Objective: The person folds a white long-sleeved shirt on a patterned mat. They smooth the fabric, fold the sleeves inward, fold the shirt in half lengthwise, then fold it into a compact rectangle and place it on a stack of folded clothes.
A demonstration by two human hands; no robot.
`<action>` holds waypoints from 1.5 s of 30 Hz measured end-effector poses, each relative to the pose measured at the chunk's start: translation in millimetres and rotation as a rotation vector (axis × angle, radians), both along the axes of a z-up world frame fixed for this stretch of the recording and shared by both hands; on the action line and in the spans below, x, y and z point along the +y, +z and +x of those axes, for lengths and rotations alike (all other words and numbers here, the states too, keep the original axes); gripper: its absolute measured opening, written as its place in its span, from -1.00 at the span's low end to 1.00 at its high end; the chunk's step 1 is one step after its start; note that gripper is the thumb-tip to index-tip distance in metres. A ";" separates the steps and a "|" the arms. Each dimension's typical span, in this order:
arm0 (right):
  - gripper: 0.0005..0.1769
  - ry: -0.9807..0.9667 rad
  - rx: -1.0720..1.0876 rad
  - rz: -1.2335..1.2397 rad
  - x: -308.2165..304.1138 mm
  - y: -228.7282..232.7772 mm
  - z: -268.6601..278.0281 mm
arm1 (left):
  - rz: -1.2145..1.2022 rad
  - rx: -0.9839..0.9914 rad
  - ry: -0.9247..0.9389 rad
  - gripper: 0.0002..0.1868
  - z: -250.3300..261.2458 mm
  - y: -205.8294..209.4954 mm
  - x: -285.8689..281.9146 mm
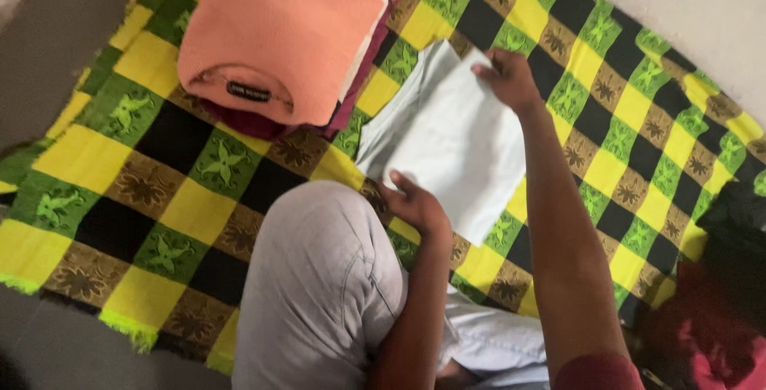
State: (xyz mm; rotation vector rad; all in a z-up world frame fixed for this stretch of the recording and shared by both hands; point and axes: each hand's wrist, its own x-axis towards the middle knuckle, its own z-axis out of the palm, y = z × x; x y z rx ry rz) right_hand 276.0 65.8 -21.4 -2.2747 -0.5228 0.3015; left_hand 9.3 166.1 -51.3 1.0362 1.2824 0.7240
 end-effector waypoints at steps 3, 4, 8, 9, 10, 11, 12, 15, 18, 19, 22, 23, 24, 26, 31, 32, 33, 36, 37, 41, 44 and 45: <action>-0.70 0.043 -0.070 -0.037 12.2 -10.4 4.9 | 0.007 0.054 0.038 -0.36 5.0 -3.0 9.5; -0.69 0.065 -0.118 -0.076 16.3 -11.5 8.1 | 0.092 0.044 0.059 -0.36 6.0 -1.1 10.5; -0.54 0.018 -0.193 -0.102 32.9 -21.0 10.2 | 0.015 -0.020 0.078 -0.38 9.2 2.7 16.5; -0.54 0.018 -0.183 -0.078 35.4 -23.5 11.0 | -0.024 -0.005 0.087 -0.40 7.6 1.9 17.5; -0.54 0.019 -0.173 -0.055 37.0 -26.3 10.7 | -0.062 0.010 0.095 -0.42 7.7 0.5 19.0; -0.55 0.000 -0.159 -0.065 37.8 -28.9 10.0 | -0.106 0.023 0.099 -0.43 8.2 0.7 18.4; -0.56 -0.018 -0.146 -0.076 37.5 -29.6 11.0 | -0.074 0.066 0.100 -0.46 9.1 1.3 18.3; -0.59 0.014 -0.206 -0.079 38.0 -31.5 9.4 | 0.061 0.151 0.096 -0.51 12.2 7.5 20.3; -0.45 0.092 -0.305 -0.036 46.4 -35.5 10.7 | 0.218 0.208 0.069 -0.48 9.9 12.4 21.2; -0.38 0.117 -0.333 -0.020 48.1 -37.7 9.6 | 0.234 0.253 0.037 -0.46 7.7 12.1 19.4; -0.21 0.137 -0.052 0.058 47.7 -36.2 14.9 | 0.216 0.282 -0.014 -0.38 5.0 4.7 15.0; -0.19 0.106 0.021 -0.030 47.0 -32.9 17.7 | 0.200 0.270 -0.024 -0.35 6.3 1.8 14.3; -0.17 0.075 0.094 -0.119 46.2 -27.9 21.2 | 0.200 0.207 -0.007 -0.32 8.4 -0.8 14.2; -0.23 0.073 0.116 -0.271 45.3 -18.0 20.8 | 0.196 0.082 0.028 -0.24 11.4 -2.7 15.2; -0.37 0.201 0.077 -0.561 15.4 47.8 20.1 | -0.257 -0.217 -0.053 -0.54 13.7 29.7 19.3; -0.43 0.188 0.096 -0.532 2.7 66.6 16.3 | -0.332 -0.232 -0.102 -0.58 12.7 41.9 20.9; -0.47 0.172 0.112 -0.502 -12.4 86.1 9.6 | -0.202 -0.291 -0.204 -0.60 11.0 55.1 22.7; -0.52 0.090 0.031 -0.408 -62.1 147.5 -14.1 | 0.140 -0.392 -0.504 -0.65 4.8 93.5 33.4; -0.53 0.025 -0.011 -0.431 -77.7 167.7 -21.8 | 0.225 -0.376 -0.601 -0.65 9.6 104.9 41.0; -0.62 -0.029 -0.314 -0.414 -141.7 243.3 -55.2 | 0.647 -0.273 -0.998 -0.60 43.6 153.2 68.4; -0.62 -0.195 -0.343 -0.228 -177.1 267.0 -82.9 | 0.781 -0.328 -1.247 -0.65 80.4 189.5 88.9; -0.63 -0.221 -0.411 -0.247 -187.7 268.5 -91.7 | 0.872 -0.373 -1.267 -0.63 89.6 200.8 93.3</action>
